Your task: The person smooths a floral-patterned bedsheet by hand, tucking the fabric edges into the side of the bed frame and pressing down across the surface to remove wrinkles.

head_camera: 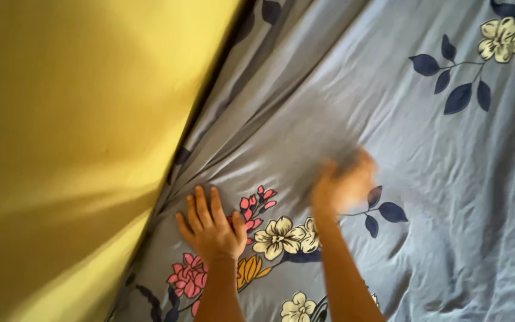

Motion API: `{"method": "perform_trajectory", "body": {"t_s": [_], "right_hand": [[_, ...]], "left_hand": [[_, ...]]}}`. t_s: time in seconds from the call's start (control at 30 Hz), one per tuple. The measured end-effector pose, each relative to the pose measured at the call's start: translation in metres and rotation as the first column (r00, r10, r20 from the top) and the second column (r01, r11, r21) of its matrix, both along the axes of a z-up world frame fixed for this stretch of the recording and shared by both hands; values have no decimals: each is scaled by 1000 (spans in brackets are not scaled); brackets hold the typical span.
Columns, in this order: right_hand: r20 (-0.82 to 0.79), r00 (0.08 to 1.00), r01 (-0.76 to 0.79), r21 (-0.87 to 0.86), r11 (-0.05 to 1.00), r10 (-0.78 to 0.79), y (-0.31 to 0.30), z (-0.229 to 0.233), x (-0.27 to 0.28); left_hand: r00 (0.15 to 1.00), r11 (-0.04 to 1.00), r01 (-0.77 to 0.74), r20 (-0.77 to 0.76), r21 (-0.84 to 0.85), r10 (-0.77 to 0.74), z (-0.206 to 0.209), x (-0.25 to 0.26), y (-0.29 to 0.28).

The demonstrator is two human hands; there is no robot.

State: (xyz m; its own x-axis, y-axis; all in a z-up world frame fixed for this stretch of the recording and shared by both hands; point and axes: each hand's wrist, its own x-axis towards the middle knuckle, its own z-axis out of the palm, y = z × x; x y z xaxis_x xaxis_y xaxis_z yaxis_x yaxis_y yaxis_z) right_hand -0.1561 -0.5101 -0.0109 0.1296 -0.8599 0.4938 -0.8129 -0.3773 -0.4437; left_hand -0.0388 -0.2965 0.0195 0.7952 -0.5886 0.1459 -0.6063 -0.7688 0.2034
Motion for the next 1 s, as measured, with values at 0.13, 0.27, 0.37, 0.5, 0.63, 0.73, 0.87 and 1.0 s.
{"method": "perform_trajectory", "body": {"t_s": [0.13,0.27,0.37,0.5,0.63,0.73,0.87,1.0], "right_hand": [[-20,888,-440,249,863,459,-19,51,127],[-127,719,-536,526,661,684,-54,79,181],[-98,645,-456,747,484,758,-65,84,191],[-152,529,-511,728,456,835,-67,74,195],[-195,477,-574,669,472,857,-70,64,206],[-157,497,-574,677,460,853,-68,64,209],[-128,490,-685,555,472,862,-71,58,203],[-58,514,-670,597,442,856,-73,47,183]], "left_hand": [[999,1000,3,33,-9,-3,0,0,-1],[1000,1000,0,10,-14,0,0,-3,-1],[1000,1000,0,-4,-17,0,-2,-3,0],[1000,1000,2,-23,-11,-3,-3,-3,0],[999,1000,-4,-44,-13,3,-4,-4,0],[1000,1000,-3,-24,-31,2,-5,-3,0],[999,999,-9,-44,-31,8,-5,-5,0],[999,999,-12,-44,-37,10,-6,-5,0]]}}
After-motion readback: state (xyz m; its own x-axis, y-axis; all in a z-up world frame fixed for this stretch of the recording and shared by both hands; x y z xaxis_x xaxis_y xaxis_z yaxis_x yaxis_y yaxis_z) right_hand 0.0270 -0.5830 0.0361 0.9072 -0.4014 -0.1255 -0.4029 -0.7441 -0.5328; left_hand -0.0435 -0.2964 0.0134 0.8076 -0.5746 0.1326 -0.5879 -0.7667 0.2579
